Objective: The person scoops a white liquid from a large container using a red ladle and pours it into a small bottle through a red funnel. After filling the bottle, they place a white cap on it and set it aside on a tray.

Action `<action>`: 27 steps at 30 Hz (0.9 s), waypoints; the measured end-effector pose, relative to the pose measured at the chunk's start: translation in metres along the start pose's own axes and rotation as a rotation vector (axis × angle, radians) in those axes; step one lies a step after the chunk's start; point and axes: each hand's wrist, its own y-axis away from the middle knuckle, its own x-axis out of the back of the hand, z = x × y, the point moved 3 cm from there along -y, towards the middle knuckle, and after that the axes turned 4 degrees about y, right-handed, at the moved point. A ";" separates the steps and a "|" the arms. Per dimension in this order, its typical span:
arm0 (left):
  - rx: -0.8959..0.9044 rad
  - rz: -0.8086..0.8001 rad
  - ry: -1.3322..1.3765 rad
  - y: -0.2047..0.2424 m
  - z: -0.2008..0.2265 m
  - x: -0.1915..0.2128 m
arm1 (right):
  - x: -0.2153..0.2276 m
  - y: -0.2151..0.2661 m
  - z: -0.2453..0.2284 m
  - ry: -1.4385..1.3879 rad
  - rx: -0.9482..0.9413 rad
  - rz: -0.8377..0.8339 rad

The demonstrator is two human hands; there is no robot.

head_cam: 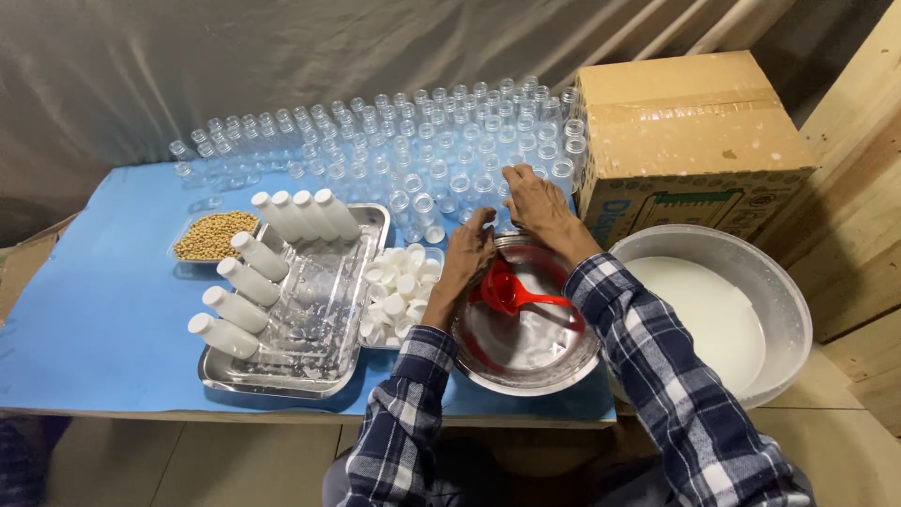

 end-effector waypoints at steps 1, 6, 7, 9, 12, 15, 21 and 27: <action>0.001 -0.001 0.000 0.001 0.002 -0.001 | -0.005 -0.001 0.003 -0.001 -0.001 -0.001; 0.047 0.036 -0.037 0.005 0.011 0.001 | -0.010 0.002 0.005 0.019 -0.032 -0.015; 0.046 0.039 -0.037 0.005 0.011 0.001 | -0.011 0.001 0.006 0.021 -0.029 -0.014; 0.059 0.036 -0.038 0.005 0.011 -0.001 | -0.014 0.002 0.011 0.042 -0.039 -0.009; 0.055 0.034 0.002 0.010 0.031 0.006 | -0.007 0.011 0.011 0.061 -0.043 0.041; 0.088 0.134 0.075 0.018 0.065 0.021 | 0.023 0.030 -0.001 0.076 -0.055 0.127; 0.162 0.301 0.142 0.048 0.090 0.057 | 0.106 0.085 -0.019 0.086 0.021 0.270; 0.372 0.233 -0.059 0.084 0.129 0.050 | 0.141 0.147 -0.033 -0.065 0.044 0.230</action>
